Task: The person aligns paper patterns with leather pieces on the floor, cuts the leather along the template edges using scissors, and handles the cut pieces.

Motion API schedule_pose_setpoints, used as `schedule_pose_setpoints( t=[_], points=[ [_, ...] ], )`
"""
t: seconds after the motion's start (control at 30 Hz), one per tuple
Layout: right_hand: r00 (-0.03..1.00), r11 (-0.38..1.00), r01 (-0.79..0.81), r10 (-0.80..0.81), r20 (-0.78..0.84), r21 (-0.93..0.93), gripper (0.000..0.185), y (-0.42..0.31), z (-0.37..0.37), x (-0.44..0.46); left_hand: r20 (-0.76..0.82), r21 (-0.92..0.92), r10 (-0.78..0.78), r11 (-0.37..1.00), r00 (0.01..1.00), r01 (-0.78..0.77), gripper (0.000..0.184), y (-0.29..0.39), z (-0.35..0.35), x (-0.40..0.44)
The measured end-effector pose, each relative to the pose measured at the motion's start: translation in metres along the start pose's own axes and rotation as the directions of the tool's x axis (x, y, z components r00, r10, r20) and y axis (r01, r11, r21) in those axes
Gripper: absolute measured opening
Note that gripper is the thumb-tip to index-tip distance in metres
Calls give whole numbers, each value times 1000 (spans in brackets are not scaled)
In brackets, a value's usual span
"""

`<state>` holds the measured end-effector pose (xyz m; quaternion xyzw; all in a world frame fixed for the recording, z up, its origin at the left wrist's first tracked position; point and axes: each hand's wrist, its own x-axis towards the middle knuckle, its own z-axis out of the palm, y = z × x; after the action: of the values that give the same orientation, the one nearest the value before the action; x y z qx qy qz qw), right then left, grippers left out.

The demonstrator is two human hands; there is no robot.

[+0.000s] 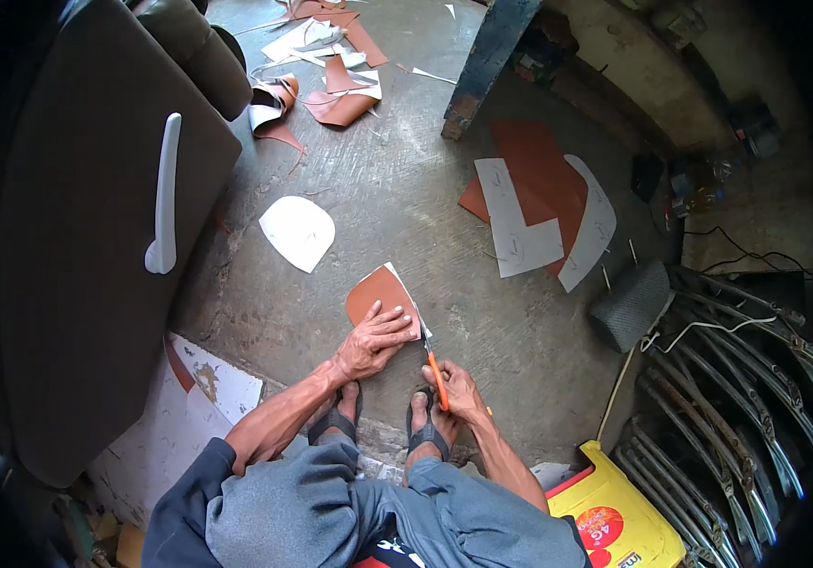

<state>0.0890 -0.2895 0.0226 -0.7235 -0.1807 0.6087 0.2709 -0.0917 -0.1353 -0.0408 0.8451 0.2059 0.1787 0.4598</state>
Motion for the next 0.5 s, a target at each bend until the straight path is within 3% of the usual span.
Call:
schedule_pose_setpoints(
  t=[0.1, 0.23, 0.33, 0.4, 0.5],
  points=[
    [994, 988, -93, 85, 67, 125, 44, -1, -5, -1, 11, -23, -15, 1000, 1000, 15, 39, 1, -2, 1],
    [992, 986, -92, 79, 97, 140, 48, 20, -6, 12, 36, -66, -32, 997, 999, 34, 36, -1, -6, 1],
    [995, 996, -76, 73, 63, 40, 51, 2, -3, 15, 41, -108, -38, 993, 998, 42, 36, -1, -9, 2],
    [996, 997, -75, 76, 38, -36, 41, -14, -1, 15, 42, -128, -44, 990, 998, 49, 36, -3, -10, 0],
    [998, 994, -66, 67, 14, -92, 41, -6, 0, 27, 43, -142, -12, 990, 999, 18, 36, -7, -10, -1]
  ],
)
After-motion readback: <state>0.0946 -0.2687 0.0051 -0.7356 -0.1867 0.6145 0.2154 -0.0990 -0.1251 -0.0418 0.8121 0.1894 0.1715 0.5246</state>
